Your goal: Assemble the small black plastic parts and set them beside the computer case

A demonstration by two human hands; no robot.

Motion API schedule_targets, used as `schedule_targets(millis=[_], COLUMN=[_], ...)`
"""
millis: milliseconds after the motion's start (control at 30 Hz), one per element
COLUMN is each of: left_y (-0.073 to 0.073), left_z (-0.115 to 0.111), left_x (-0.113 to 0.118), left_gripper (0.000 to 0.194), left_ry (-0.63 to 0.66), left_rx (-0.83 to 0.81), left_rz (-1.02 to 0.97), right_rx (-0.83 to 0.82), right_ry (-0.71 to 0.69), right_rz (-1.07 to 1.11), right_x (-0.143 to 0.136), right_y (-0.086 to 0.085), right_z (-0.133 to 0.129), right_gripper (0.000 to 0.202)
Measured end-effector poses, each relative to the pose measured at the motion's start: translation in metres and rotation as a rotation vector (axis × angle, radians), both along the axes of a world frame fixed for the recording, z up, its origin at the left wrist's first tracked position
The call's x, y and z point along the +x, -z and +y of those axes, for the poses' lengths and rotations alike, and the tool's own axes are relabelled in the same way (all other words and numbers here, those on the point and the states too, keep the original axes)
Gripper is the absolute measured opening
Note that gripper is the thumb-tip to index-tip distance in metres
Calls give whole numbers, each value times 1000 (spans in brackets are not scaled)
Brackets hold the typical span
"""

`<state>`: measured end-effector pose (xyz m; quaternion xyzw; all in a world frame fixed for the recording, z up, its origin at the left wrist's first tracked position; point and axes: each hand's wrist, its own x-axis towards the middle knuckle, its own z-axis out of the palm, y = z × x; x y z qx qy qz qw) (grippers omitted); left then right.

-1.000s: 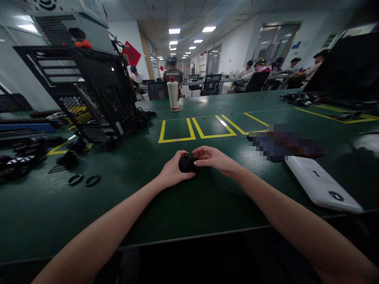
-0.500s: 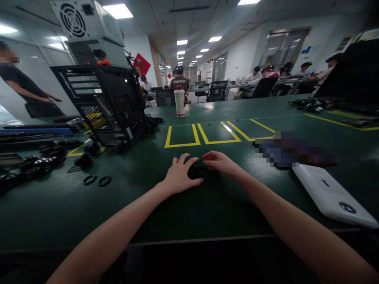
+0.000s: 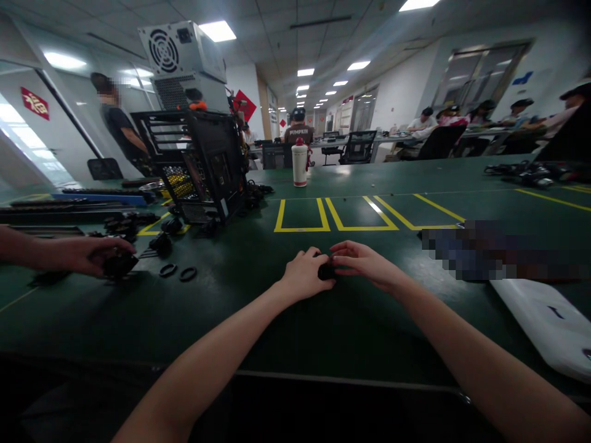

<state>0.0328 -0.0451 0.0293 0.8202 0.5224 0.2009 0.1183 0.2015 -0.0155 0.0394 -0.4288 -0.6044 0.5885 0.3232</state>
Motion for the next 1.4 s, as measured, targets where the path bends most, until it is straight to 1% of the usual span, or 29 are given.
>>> schedule_targets(millis=[67, 133, 200, 300, 400, 500, 567, 633, 700, 800, 900, 1033, 1100, 1167, 1233, 1300, 1400], left_y=[-2, -4, -6, -9, -12, -15, -17, -18, -19, -19, -14, -3, 2, 6, 10, 13, 17], left_z=[-1, -2, -5, -9, -17, -32, -48, -65, -83, -104, -116, -123, -125, -127, -129, -130, -131], left_x=[0, 0, 0, 1, -1, -12, -28, -51, -79, -128, -187, -277, -320, -357, -387, -407, -421], left_gripper=[43, 44, 42, 34, 30, 27, 27, 28, 26, 21, 19, 22, 28, 39, 47, 50, 44], left_ry=[-11, 1, 23, 40, 50, 62, 54, 23, -28, -161, -288, -456, -501, -526, -570, -618, -698], left_rx=[-6, -25, -34, -24, -21, -23, -30, -59, -97, -145, -168, -152, -103, -88, -74, -61, -9], left_rz=[23, 59, 99, 129, 122, 124, 151, 200, 226, 253, 258, 252, 256, 252, 256, 279, 358], right_rx=[46, 110, 175, 243, 267, 269, 269, 268, 275, 293, 300, 302, 316, 330, 345, 362, 369], right_ry=[19, 92, 151, 158, 137, 129, 129, 121, 105, 85, 74, 51, 38, 27, 19, 13, 4], right_rz=[-27, -42, -36, -38, -72, -92, -107, -126, -143, -165, -203, -258, -283, -303, -316, -329, -349], right_x=[-1, 0, 1, 2, 1, 1, 2, 3, 3, 2, -1, -4, -5, -5, -3, -2, -1], right_y=[0, -1, -2, -3, -2, 0, 1, 1, 0, 0, 0, 0, 2, 5, 8, 10, 11], right_z=[0, 1, 2, 3, 3, 3, 4, 4, 4, 2, 0, -2, -1, 0, 2, 4, 4], right_gripper=[27, 27, 26, 26, 26, 26, 25, 25, 25, 25, 24, 22, 22, 23, 24, 24, 23])
